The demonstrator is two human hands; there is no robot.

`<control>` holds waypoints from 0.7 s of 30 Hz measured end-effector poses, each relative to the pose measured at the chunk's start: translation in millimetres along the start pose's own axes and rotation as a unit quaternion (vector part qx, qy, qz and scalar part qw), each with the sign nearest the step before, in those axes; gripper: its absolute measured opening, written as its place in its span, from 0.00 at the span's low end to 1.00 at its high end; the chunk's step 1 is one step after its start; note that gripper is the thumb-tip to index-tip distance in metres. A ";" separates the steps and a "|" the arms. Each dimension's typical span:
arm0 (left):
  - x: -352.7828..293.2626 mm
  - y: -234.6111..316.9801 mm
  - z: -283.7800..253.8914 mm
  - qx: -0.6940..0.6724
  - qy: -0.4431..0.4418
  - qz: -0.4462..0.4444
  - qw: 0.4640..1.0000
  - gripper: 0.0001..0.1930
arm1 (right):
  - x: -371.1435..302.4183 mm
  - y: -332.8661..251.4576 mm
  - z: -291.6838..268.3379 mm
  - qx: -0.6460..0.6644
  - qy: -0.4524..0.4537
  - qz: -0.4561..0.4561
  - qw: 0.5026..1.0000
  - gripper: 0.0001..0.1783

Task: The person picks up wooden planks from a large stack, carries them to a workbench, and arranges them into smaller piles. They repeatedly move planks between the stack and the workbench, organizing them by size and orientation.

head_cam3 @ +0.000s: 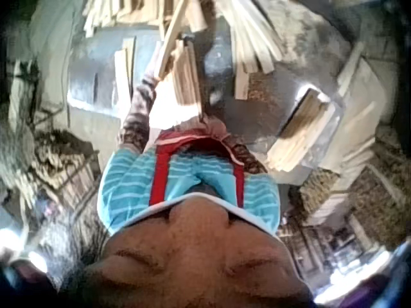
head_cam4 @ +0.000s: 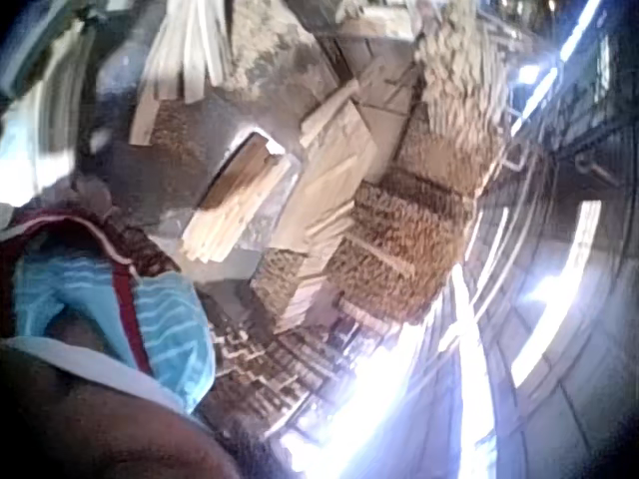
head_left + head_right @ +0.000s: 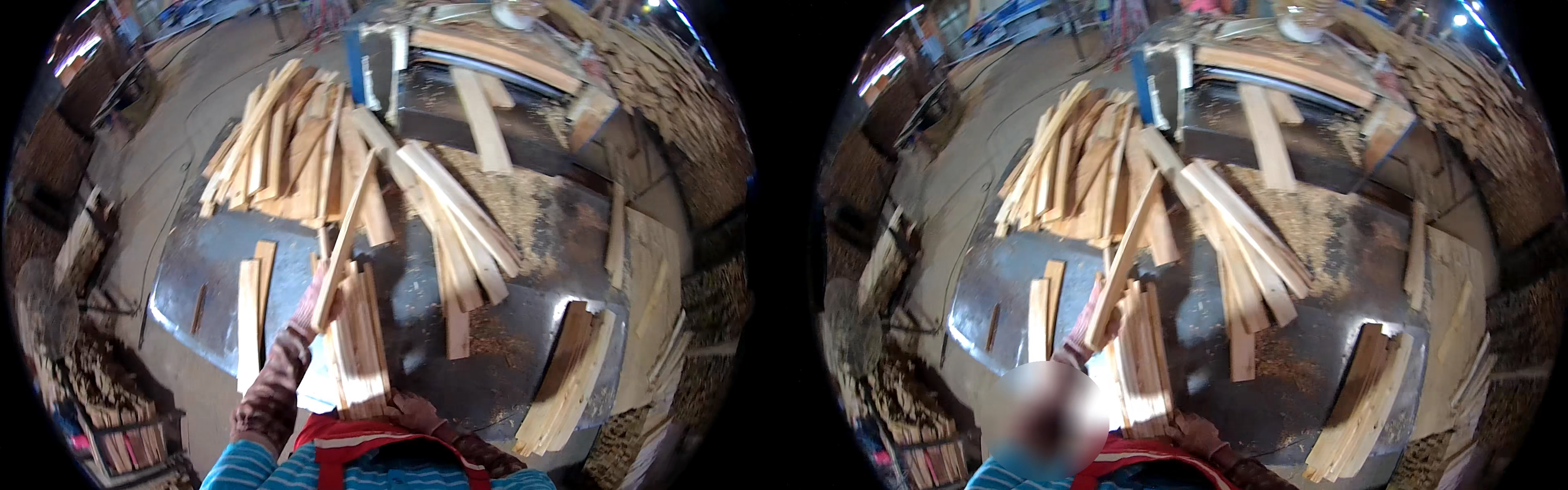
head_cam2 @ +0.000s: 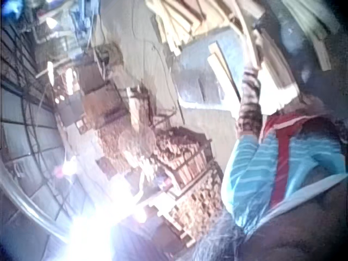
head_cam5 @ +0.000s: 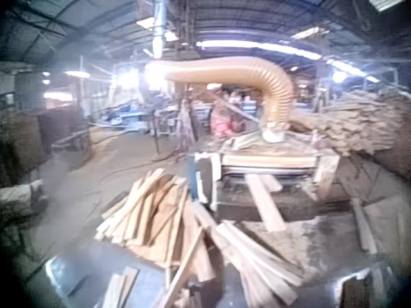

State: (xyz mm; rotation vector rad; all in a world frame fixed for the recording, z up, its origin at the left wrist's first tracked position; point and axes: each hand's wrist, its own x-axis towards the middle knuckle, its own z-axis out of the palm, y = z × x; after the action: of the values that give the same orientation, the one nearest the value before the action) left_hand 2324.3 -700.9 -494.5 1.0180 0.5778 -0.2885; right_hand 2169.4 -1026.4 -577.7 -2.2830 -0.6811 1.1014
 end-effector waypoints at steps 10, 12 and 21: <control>-143.5 -59.2 -123.7 0.348 0.334 0.129 0.867 0.20 | 110.4 -16.9 -330.4 -0.145 0.613 -0.019 0.776 0.41; -174.9 -82.2 -147.4 0.367 0.383 0.142 0.836 0.21 | 121.0 -27.4 -399.3 -0.243 0.649 0.053 0.718 0.45; -214.8 -183.5 -255.5 0.583 0.441 -0.117 0.672 0.21 | 136.2 -30.4 -383.6 0.011 0.448 0.185 0.875 0.55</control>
State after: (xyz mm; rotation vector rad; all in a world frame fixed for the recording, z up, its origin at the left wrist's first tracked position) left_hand 1979.2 -581.0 -602.3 2.4004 1.5107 -0.3890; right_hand 2548.0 -1004.9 -426.8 -2.5889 0.1498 0.0763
